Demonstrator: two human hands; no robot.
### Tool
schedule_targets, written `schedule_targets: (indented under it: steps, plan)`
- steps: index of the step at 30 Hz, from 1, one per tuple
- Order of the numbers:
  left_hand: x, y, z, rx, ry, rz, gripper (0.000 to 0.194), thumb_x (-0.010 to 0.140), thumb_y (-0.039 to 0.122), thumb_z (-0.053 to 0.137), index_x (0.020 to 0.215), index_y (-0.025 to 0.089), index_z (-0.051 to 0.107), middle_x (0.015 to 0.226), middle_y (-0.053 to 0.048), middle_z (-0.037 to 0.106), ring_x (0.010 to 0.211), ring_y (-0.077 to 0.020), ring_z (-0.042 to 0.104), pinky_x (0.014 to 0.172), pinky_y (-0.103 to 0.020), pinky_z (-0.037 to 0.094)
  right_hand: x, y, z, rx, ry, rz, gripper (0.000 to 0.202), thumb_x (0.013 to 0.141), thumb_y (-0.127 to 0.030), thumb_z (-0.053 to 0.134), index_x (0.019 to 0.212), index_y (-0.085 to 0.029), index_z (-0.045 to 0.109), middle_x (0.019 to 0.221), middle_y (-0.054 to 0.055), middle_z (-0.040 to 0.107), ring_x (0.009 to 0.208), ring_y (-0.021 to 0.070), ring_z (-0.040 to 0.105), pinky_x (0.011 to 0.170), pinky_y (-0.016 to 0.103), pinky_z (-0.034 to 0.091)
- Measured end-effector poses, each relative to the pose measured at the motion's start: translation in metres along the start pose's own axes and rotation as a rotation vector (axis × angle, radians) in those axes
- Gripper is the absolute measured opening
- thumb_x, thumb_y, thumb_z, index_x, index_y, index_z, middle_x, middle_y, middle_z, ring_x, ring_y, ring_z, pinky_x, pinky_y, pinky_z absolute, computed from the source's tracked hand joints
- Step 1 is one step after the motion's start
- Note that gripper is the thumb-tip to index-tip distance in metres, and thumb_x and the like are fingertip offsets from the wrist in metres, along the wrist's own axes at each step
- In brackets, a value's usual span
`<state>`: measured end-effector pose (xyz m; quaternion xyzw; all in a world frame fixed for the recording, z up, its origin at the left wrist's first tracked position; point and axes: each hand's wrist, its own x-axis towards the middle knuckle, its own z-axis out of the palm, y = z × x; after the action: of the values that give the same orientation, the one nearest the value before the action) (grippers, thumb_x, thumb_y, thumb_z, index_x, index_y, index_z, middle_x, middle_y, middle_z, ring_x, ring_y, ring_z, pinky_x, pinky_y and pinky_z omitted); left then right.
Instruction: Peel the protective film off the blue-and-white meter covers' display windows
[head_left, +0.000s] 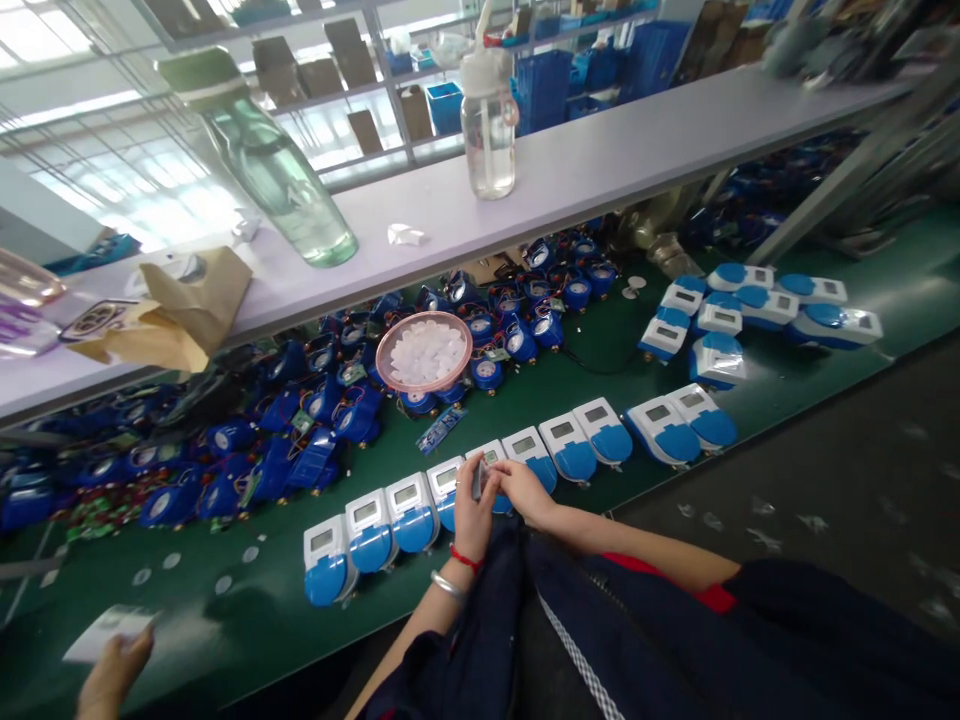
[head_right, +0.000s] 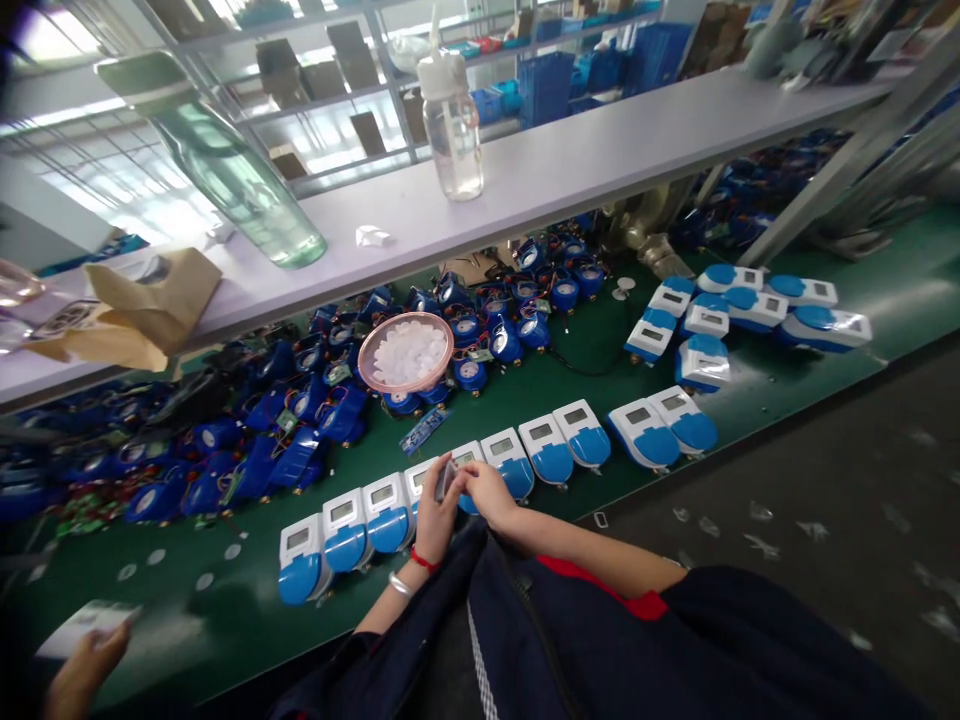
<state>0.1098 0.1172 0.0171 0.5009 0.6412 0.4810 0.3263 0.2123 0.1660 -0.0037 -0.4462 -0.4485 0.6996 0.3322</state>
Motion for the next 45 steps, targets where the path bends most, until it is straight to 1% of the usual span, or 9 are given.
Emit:
schedule_targets:
  steps: [5,9,24,29,32,34,36,40,45]
  plan:
    - [-0.004,0.000,-0.014,-0.279,0.045,-0.215,0.056,0.084,0.048,0.053,0.133,0.025,0.040,0.122,-0.008,0.054,0.110,-0.0211,0.054,0.085,-0.032,0.050,0.005,0.001,-0.014,-0.082,0.042,-0.056,0.030,0.081,-0.038,0.053,0.096,-0.014,0.062,0.102,0.010,0.067,0.092,0.0209,0.061,0.083,0.034,0.047]
    - [-0.005,-0.014,-0.019,-0.293,-0.018,-0.341,0.047,0.080,0.051,0.056,0.113,0.018,0.057,0.107,-0.009,0.060,0.098,-0.0222,0.058,0.071,-0.028,0.052,-0.001,-0.004,-0.018,-0.275,-0.084,-0.193,0.027,0.083,-0.040,0.054,0.087,-0.016,0.066,0.125,0.010,0.056,0.116,0.0221,0.050,0.100,0.035,0.036]
    - [0.003,-0.021,-0.011,0.028,-0.141,-0.038,0.019,0.081,0.036,0.058,0.076,0.017,0.060,0.095,-0.005,0.058,0.097,-0.0182,0.052,0.093,-0.033,0.039,-0.015,-0.011,-0.038,-0.320,-0.112,-0.119,0.033,0.080,-0.047,0.057,0.089,-0.017,0.069,0.126,0.011,0.056,0.115,0.0249,0.052,0.099,0.037,0.038]
    - [-0.003,-0.047,-0.031,0.014,-0.173,-0.245,0.024,0.076,0.041,0.061,0.073,0.017,0.059,0.084,-0.002,0.056,0.080,-0.0145,0.052,0.073,-0.025,0.045,-0.033,0.004,-0.131,-0.424,0.172,-0.006,0.032,0.082,-0.042,0.049,0.091,-0.018,0.068,0.116,0.014,0.062,0.107,0.0246,0.058,0.088,0.035,0.046]
    - [-0.009,-0.067,-0.044,-0.027,-0.191,-0.415,0.028,0.072,0.045,0.063,0.072,0.017,0.058,0.072,0.001,0.053,0.064,-0.0111,0.048,0.057,-0.021,0.043,-0.048,0.018,-0.200,-0.974,0.054,0.187,0.013,0.069,-0.024,0.061,0.058,-0.018,0.065,0.093,0.018,0.068,0.092,0.0287,0.063,0.084,0.038,0.045]
    - [-0.011,-0.074,-0.045,-0.066,-0.214,-0.483,0.030,0.071,0.046,0.062,0.073,0.017,0.057,0.067,0.003,0.050,0.058,-0.0095,0.045,0.052,-0.020,0.041,-0.053,0.024,-0.218,-1.177,-0.023,0.320,0.016,0.065,-0.018,0.062,0.049,-0.018,0.062,0.077,0.019,0.068,0.082,0.0301,0.065,0.079,0.040,0.045]
    - [-0.008,-0.076,-0.039,-0.109,-0.229,-0.518,0.032,0.070,0.048,0.063,0.074,0.017,0.057,0.065,0.004,0.047,0.056,-0.0087,0.044,0.050,-0.019,0.041,-0.051,0.026,-0.203,-1.158,-0.020,0.270,0.010,0.065,-0.018,0.063,0.056,-0.017,0.067,0.081,0.018,0.069,0.084,0.0300,0.065,0.080,0.040,0.045]
    - [0.002,-0.072,-0.021,-0.204,-0.230,-0.582,0.035,0.067,0.050,0.065,0.077,0.018,0.055,0.064,0.005,0.047,0.053,-0.0074,0.043,0.048,-0.019,0.040,-0.023,0.014,-0.114,-0.527,-0.119,0.165,0.031,0.073,-0.034,0.064,0.098,-0.017,0.069,0.098,0.012,0.069,0.085,0.0240,0.067,0.076,0.034,0.051]
    - [0.011,-0.069,-0.014,-0.228,-0.159,-0.616,0.035,0.072,0.050,0.061,0.084,0.018,0.057,0.067,0.003,0.051,0.055,-0.0092,0.046,0.050,-0.020,0.041,0.015,0.008,-0.045,-0.145,-0.143,0.250,0.032,0.073,-0.043,0.067,0.085,-0.015,0.062,0.077,0.008,0.070,0.070,0.0196,0.068,0.065,0.030,0.054]
